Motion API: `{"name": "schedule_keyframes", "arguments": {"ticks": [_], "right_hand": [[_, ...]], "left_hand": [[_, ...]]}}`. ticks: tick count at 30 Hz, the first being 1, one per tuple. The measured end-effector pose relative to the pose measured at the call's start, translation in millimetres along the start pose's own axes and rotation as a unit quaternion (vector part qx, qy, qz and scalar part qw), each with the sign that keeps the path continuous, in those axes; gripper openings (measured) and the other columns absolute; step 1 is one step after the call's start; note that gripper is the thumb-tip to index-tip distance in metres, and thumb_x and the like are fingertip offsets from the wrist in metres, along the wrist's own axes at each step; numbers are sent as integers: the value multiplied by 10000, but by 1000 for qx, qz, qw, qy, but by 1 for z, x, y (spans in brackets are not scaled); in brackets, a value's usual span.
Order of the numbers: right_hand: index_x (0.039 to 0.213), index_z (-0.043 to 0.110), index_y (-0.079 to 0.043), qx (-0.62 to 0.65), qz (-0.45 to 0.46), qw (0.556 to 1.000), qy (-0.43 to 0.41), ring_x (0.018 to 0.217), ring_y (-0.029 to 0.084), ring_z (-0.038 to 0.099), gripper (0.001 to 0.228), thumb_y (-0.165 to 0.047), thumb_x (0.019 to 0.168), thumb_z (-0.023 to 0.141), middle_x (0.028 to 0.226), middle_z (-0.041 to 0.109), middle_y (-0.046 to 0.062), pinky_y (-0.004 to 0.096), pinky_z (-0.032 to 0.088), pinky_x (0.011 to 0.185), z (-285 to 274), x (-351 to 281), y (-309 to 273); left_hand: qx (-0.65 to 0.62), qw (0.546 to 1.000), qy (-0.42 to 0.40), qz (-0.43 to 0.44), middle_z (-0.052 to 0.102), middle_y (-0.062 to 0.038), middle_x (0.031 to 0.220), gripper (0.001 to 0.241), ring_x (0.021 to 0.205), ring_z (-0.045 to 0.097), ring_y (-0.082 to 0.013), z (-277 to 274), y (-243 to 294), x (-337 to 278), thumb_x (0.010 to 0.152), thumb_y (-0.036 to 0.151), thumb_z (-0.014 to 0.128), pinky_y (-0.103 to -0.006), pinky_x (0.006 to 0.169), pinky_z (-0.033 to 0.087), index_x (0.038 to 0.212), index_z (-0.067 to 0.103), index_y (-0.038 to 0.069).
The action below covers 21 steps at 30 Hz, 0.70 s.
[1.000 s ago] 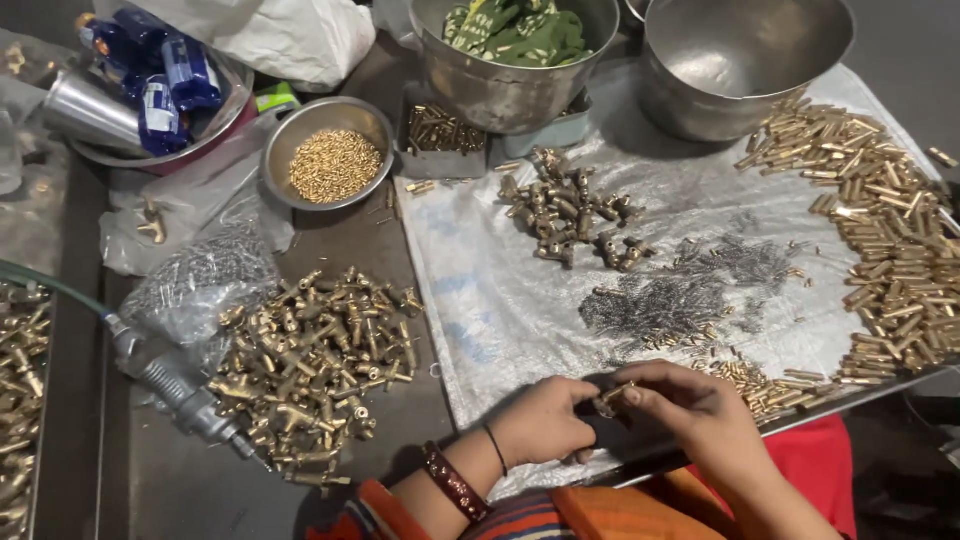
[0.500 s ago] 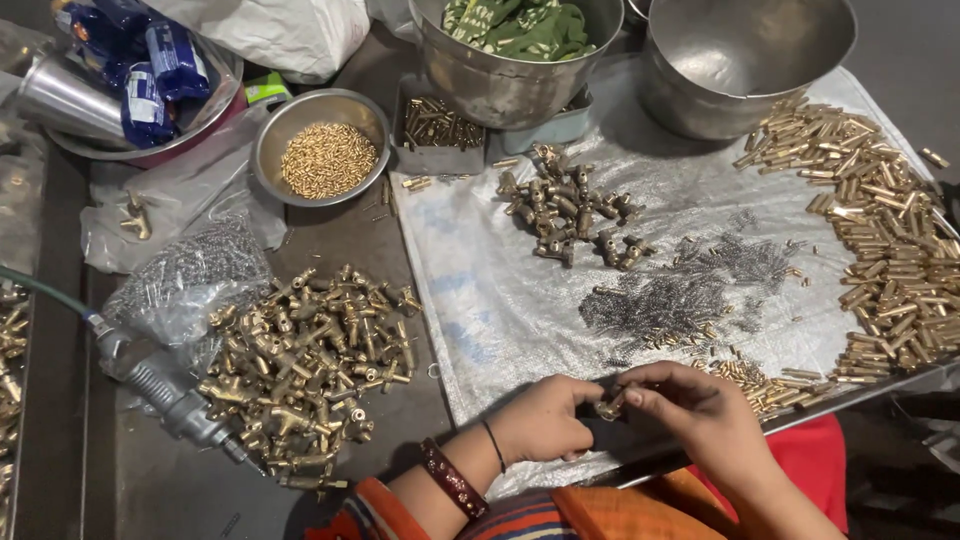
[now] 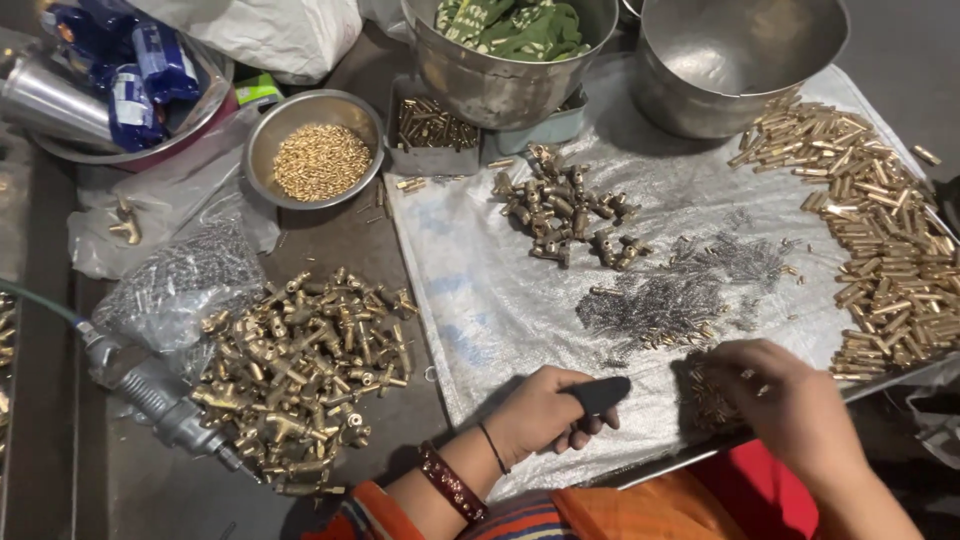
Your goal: Assembling small metal components into brass valve bodies at a workbench.
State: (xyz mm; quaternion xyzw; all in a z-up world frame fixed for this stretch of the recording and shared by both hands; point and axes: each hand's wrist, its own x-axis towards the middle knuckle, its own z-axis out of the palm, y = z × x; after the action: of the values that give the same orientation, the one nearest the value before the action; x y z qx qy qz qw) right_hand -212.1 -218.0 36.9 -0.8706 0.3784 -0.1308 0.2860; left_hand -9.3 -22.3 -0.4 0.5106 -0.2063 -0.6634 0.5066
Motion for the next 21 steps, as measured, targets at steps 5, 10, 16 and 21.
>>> {"name": "schedule_keyframes", "arguments": {"ticks": [5, 10, 16, 21], "right_hand": [[1020, 790, -189, -135, -73, 988, -5, 872, 296, 721, 213, -234, 819, 740, 1036, 727, 29, 391, 581, 743, 17, -8, -9], [986, 791, -208, -195, -64, 979, -13, 859, 322, 705, 189, -305, 836, 730, 969, 704, 37, 432, 571, 732, 24, -1, -28], [1008, 762, -153, -154, -29, 986, -58, 819, 279, 731, 206, -254, 827, 761, 975, 722, 48, 388, 588, 717, 19, 6, -50], [986, 730, -62, 167, -169, 968, -76, 878, 239, 786, 182, -94, 809, 758, 967, 775, 61, 349, 611, 782, 35, -9, -64]], "left_hand": [[-11, 1000, 5, 7, 626, -26, 665, 335, 485, 553, -50, -6, -10, 9, 1028, 243, 559, -202, 383, 377, 857, 719, 4], [-11, 1000, 7, 9, 658, -34, 719, 275, 509, 522, -54, -5, -5, 6, 1016, 243, 620, -206, 398, 325, 919, 748, 20], [-110, 993, 47, -24, 634, -70, 681, 467, 484, 528, -85, -7, -12, 19, 1051, 342, 522, -231, 404, 400, 785, 682, -7], [-72, 989, 123, -39, 625, -43, 676, 298, 441, 532, -111, -5, -12, 21, 1000, 315, 533, -240, 363, 386, 971, 662, 49]]}}
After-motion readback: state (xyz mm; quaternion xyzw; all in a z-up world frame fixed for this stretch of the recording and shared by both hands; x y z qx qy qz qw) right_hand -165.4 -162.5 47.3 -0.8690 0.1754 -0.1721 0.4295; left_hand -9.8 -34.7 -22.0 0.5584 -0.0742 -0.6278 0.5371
